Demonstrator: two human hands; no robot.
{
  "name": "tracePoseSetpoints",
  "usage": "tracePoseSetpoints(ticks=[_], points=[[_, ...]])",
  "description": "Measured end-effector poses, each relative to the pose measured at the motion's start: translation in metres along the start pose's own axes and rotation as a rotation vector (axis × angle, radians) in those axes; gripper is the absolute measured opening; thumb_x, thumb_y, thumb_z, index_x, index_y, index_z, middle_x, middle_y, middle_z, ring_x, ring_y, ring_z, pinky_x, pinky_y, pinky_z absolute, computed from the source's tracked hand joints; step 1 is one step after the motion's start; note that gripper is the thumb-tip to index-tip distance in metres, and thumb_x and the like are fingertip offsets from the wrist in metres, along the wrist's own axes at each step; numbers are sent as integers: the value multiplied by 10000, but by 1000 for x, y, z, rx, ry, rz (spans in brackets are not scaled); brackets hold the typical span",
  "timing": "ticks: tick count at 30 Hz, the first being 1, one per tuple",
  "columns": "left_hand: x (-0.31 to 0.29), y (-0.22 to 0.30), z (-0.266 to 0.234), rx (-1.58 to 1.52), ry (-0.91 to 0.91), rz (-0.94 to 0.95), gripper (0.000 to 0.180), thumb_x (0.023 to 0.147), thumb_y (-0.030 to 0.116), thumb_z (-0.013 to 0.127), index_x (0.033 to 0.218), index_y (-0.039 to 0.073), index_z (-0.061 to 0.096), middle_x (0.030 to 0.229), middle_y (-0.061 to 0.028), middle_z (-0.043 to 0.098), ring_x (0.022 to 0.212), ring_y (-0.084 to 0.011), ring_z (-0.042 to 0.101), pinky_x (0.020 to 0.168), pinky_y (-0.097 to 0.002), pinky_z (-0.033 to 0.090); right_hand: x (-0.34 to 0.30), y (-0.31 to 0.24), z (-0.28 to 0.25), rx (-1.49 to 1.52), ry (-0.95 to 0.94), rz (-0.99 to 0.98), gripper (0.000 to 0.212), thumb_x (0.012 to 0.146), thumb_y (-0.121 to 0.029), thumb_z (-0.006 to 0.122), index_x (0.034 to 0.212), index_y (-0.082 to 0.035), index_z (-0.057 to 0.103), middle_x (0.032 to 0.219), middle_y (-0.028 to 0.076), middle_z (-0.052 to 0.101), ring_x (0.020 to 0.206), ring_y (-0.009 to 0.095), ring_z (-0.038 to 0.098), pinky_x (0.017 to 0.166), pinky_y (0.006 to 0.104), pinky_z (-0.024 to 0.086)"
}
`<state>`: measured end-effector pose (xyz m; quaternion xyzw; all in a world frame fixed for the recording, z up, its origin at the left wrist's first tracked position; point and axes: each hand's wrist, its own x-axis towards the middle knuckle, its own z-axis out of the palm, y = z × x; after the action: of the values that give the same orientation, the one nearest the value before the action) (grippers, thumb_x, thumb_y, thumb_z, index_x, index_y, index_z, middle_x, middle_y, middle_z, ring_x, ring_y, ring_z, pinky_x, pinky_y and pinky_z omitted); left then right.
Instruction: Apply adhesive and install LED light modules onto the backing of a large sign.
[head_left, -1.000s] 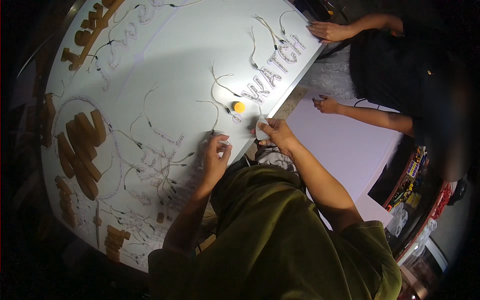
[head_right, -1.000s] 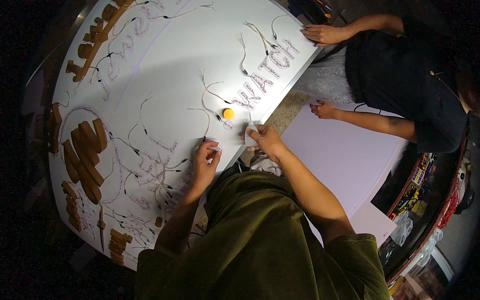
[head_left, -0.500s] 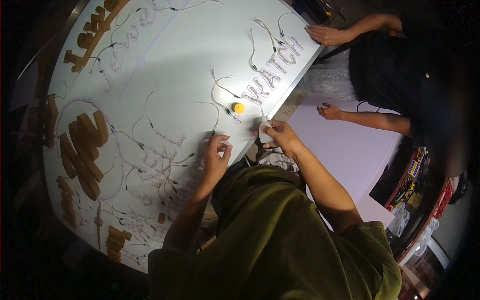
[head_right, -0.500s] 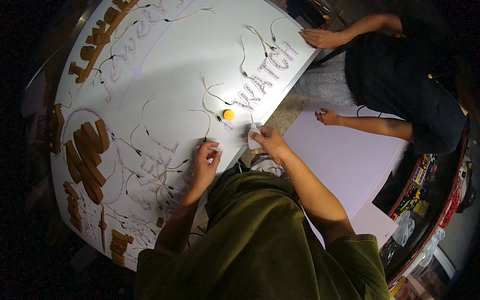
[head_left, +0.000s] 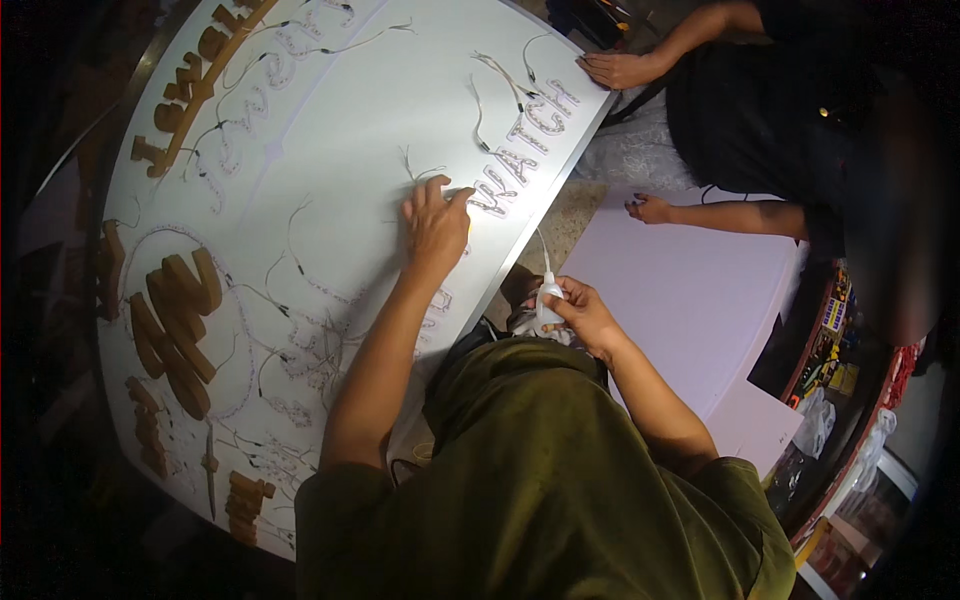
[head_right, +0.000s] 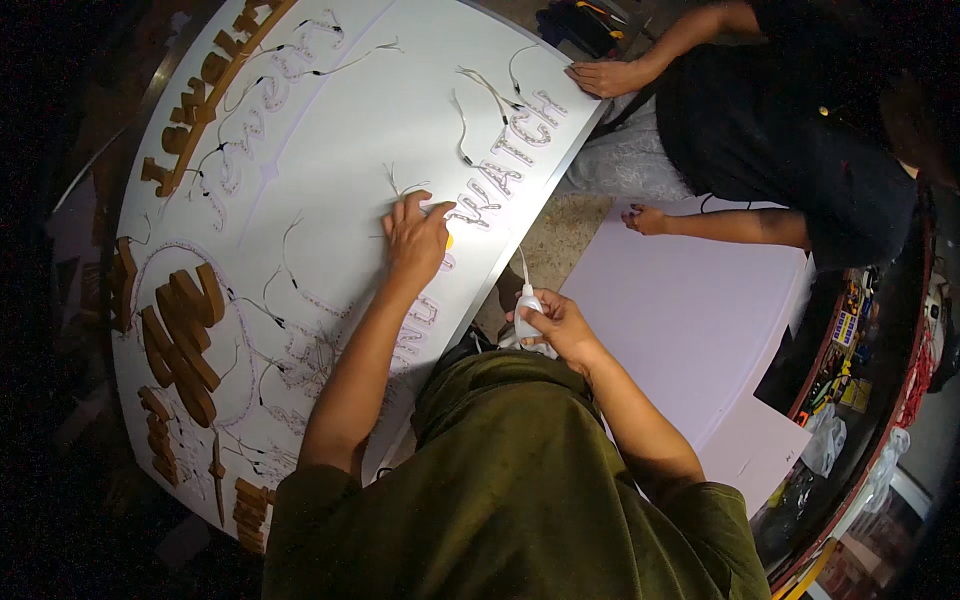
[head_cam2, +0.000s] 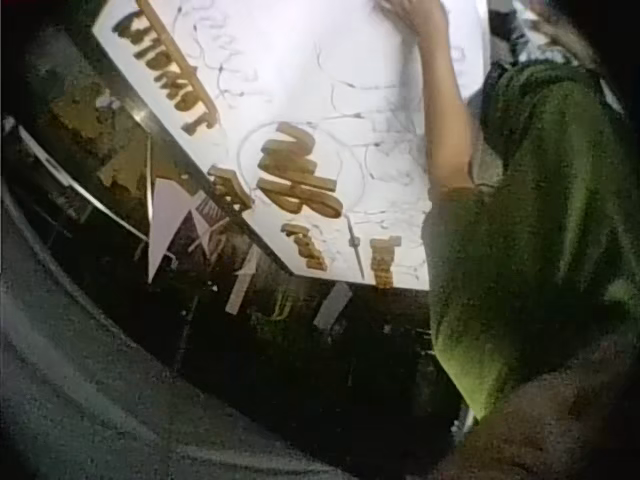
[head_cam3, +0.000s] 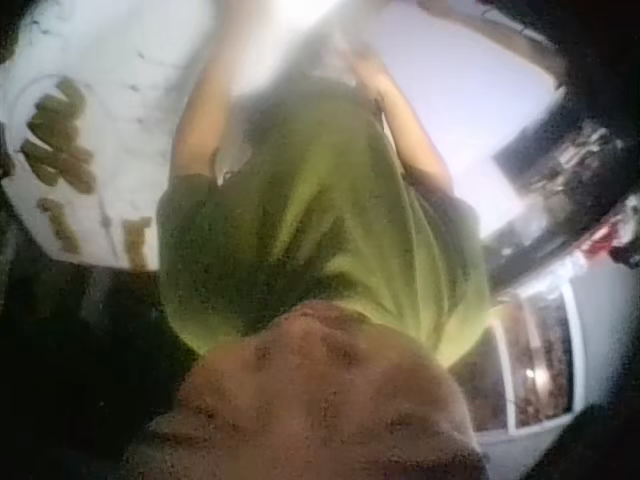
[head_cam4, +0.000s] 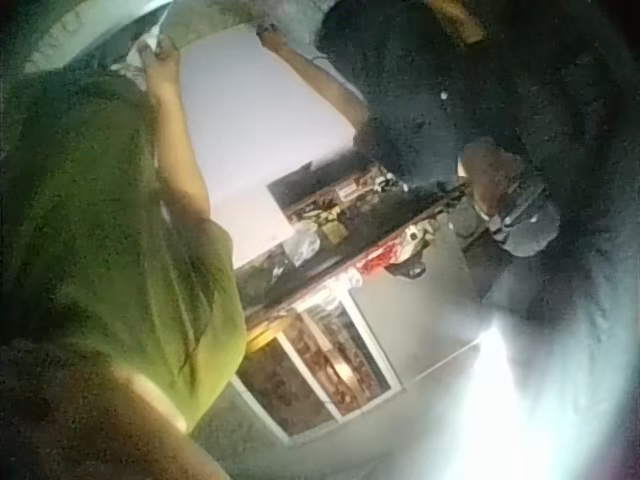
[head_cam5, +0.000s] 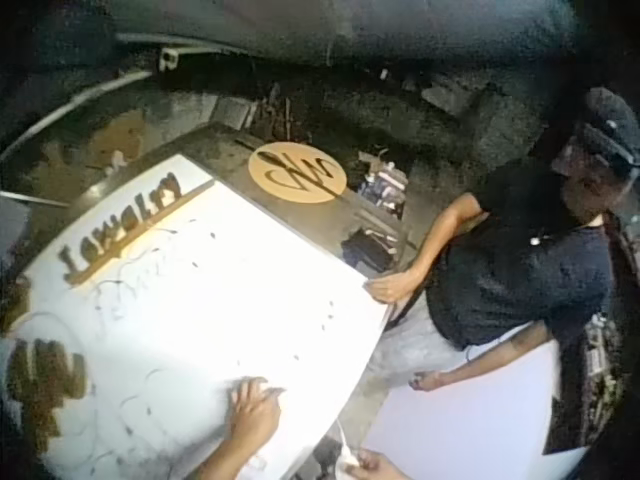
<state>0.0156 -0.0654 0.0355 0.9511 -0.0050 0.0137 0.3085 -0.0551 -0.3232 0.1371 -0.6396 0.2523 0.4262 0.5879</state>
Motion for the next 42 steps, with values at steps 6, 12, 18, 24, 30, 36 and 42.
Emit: tracePoseSetpoints(ticks=[6, 12, 18, 24, 30, 36, 42], points=[[15, -9, 20, 144, -42, 127, 331, 876, 124, 658, 1169, 194, 795, 1297, -92, 572, 1224, -291, 505, 1021, -477, 371, -14, 26, -13, 142, 17, -25, 298, 1047, -176, 635, 1321, -61, 605, 1105, 69, 755, 962, 139, 703, 764, 286, 600], [20, -4, 15, 177, -195, 85, 395, 888, 101, 628, 1240, 205, 774, 1343, -114, 559, 1267, -298, 484, 1079, -467, 335, -29, 32, -22, 201, 52, -46, 245, 1051, -152, 616, 1270, -42, 605, 1082, 89, 756, 890, 138, 699, 747, 283, 588], [19, 0, 8, 231, -218, 90, 405, 871, 92, 632, 1237, 191, 777, 1330, -113, 564, 1256, -284, 489, 1053, -461, 340, -35, 31, -27, 187, 52, -44, 250, 1044, -162, 631, 1264, -46, 600, 1097, 94, 751, 891, 139, 696, 744, 292, 584], [-10, 11, -7, 124, -2, 30, 336, 906, 104, 645, 1222, 166, 743, 1273, -91, 588, 1224, -287, 513, 1032, -468, 350, -36, 33, -48, 154, 29, -155, 315, 1025, -109, 642, 1323, -27, 584, 1089, 99, 747, 922, 134, 693, 820, 291, 570], [-108, 23, -33, 38, 168, -248, 258, 927, 136, 647, 1183, 114, 657, 1208, -107, 596, 1187, -317, 536, 998, -496, 368, -44, 37, -78, 61, -28, -278, 364, 1004, -76, 677, 1350, -22, 579, 1077, 59, 734, 941, 100, 659, 832, 263, 526], [-214, 58, -30, -28, 149, -540, 233, 916, 138, 654, 1146, 97, 644, 1153, -106, 613, 1149, -344, 553, 980, -511, 383, -53, 48, -116, -169, -60, -340, 408, 942, -31, 726, 1331, -48, 604, 970, -7, 650, 875, 81, 597, 805, 260, 495], [-286, 105, -16, -14, 191, -676, 246, 928, 157, 672, 1167, 104, 651, 1162, -101, 619, 1161, -330, 563, 983, -504, 385, -52, 55, -141, -308, -130, -436, 461, 881, -18, 775, 1307, -76, 608, 924, -22, 575, 821, 80, 549, 754, 255, 474]])
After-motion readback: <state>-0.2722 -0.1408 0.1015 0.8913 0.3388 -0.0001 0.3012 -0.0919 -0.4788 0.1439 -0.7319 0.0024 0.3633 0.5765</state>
